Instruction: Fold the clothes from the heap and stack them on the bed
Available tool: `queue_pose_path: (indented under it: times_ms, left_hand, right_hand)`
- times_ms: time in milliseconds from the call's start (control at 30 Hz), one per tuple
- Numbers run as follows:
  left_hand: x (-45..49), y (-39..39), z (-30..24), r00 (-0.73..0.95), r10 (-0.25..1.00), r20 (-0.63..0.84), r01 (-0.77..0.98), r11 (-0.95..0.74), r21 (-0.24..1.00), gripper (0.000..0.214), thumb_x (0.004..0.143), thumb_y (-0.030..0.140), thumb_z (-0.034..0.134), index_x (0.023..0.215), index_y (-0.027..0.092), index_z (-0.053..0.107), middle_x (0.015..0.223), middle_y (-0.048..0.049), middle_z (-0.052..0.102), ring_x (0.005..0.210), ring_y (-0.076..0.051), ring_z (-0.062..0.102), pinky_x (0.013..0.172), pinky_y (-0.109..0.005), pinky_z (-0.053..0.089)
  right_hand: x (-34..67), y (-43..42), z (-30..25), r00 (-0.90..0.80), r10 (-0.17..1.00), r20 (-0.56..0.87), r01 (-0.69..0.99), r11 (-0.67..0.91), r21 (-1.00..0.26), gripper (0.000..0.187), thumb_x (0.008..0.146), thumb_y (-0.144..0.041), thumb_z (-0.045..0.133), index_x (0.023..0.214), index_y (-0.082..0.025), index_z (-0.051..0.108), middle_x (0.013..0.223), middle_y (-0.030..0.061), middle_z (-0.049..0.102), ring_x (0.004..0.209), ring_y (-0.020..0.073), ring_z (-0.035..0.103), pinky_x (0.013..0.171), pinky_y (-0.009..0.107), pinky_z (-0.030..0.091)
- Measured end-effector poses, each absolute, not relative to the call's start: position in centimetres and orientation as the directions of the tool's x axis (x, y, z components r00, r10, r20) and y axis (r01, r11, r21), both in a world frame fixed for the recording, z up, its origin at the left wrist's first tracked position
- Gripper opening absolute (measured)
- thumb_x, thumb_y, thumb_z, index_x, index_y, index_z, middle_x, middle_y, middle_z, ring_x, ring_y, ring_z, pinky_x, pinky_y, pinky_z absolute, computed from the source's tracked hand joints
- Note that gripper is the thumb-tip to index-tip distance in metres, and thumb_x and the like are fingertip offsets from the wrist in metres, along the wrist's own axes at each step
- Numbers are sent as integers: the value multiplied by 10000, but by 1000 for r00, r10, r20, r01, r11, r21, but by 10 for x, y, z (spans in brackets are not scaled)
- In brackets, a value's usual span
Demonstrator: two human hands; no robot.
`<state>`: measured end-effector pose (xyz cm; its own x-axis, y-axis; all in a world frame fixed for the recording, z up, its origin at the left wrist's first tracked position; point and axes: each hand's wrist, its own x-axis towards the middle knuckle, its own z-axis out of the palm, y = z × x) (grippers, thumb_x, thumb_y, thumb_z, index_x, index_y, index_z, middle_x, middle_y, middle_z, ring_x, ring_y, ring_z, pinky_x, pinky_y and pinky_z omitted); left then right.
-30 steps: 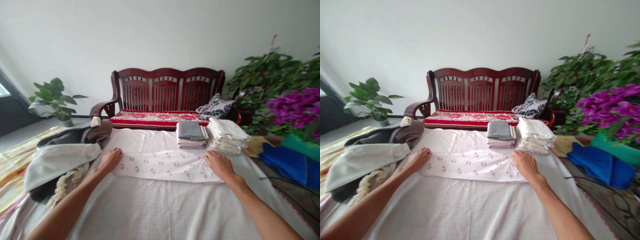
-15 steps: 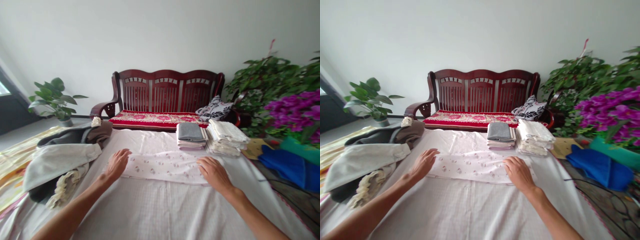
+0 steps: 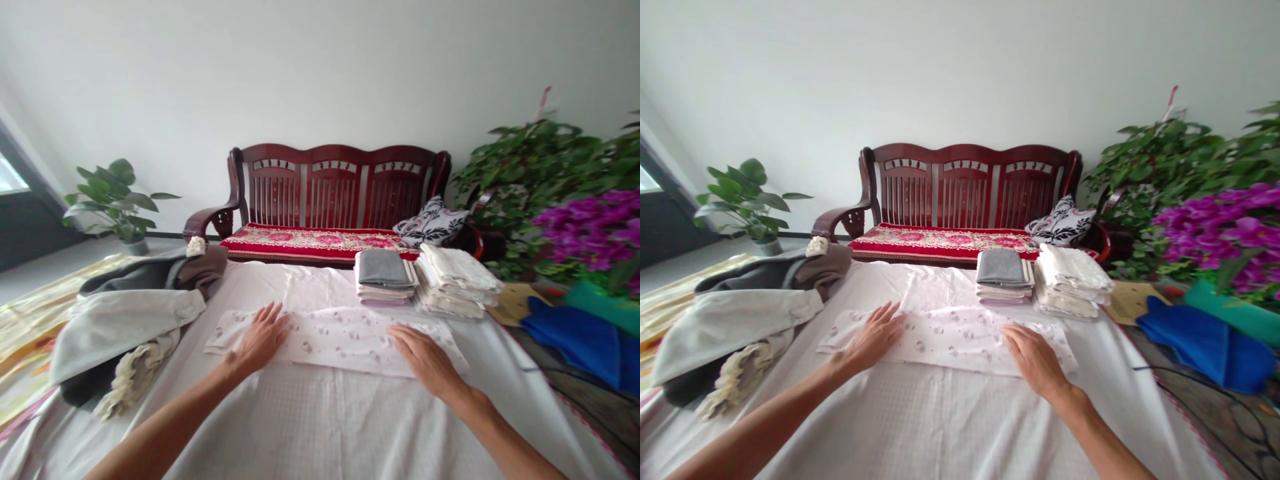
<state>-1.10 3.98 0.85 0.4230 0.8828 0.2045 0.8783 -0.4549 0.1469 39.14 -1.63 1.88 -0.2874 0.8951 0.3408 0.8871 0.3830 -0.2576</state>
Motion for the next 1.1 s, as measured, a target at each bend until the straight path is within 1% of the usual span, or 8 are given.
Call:
queue_pose_path:
  times_ms: [100, 200, 367, 500, 633, 800, 967, 1100]
  left_hand:
    - [51, 38, 12, 517, 799, 306, 753, -595, 281, 402, 995, 254, 402, 1333, 228, 618, 1447, -79, 576, 1382, -231, 481, 1172, -434, 384]
    - [118, 38, 10, 639, 680, 360, 586, -733, 345, 417, 1013, 265, 356, 1354, 216, 592, 1406, -82, 613, 1333, -197, 535, 1152, -386, 408]
    - [160, 52, -10, 699, 644, 309, 593, -765, 251, 533, 1019, 388, 402, 1497, 153, 419, 1529, -149, 471, 1436, -265, 409, 1185, -450, 324]
    - [136, 67, -21, 751, 595, 287, 577, -802, 155, 585, 1017, 475, 396, 1539, 213, 359, 1591, -125, 381, 1489, -267, 311, 1209, -460, 255]
    - [99, 74, -18, 745, 628, 223, 624, -775, 99, 597, 1020, 527, 347, 1545, 242, 349, 1615, -106, 339, 1494, -282, 297, 1203, -473, 245]
    - [41, 73, -11, 683, 709, 176, 706, -702, 89, 582, 1021, 530, 346, 1550, 288, 345, 1625, -83, 324, 1496, -268, 295, 1216, -465, 214]
    - [-23, 71, -2, 518, 846, 123, 840, -531, 110, 523, 1019, 465, 397, 1523, 325, 396, 1619, -52, 343, 1501, -252, 285, 1219, -464, 204]
    - [-64, 70, 2, 341, 936, 85, 933, -348, 90, 506, 1025, 442, 375, 1506, 295, 431, 1613, -75, 352, 1496, -273, 294, 1201, -479, 221]
  right_hand:
    - [373, 4, 17, -249, 868, 430, 893, 378, -245, 445, 988, -320, 352, 1306, -196, 637, 1328, 108, 662, 1284, 257, 568, 1105, 473, 452]
    - [350, 20, 7, -276, 866, 416, 889, 395, -233, 464, 996, -297, 326, 1357, -179, 592, 1373, 110, 632, 1327, 244, 533, 1110, 450, 446]
    - [344, 26, -13, -330, 882, 336, 920, 381, -97, 499, 1007, -316, 312, 1430, -152, 519, 1485, 141, 527, 1389, 262, 462, 1140, 480, 385]
    - [382, 24, -22, -288, 914, 287, 957, 285, 53, 559, 996, -418, 359, 1481, -159, 458, 1536, 148, 461, 1424, 283, 412, 1164, 518, 323]
    - [428, 19, -21, -239, 924, 299, 967, 199, 157, 563, 985, -421, 343, 1478, -180, 466, 1514, 133, 494, 1413, 271, 425, 1170, 517, 295]
    - [448, 12, -19, -203, 926, 319, 970, 147, 192, 571, 971, -405, 332, 1465, -163, 484, 1492, 145, 519, 1393, 282, 443, 1162, 544, 280]
    - [446, 14, -22, -202, 922, 329, 968, 139, 207, 555, 963, -400, 340, 1453, -192, 498, 1492, 125, 524, 1386, 267, 447, 1166, 528, 261]
    - [445, 15, -18, -189, 939, 286, 971, 136, 195, 575, 952, -401, 337, 1440, -152, 511, 1490, 146, 521, 1384, 285, 449, 1161, 543, 268]
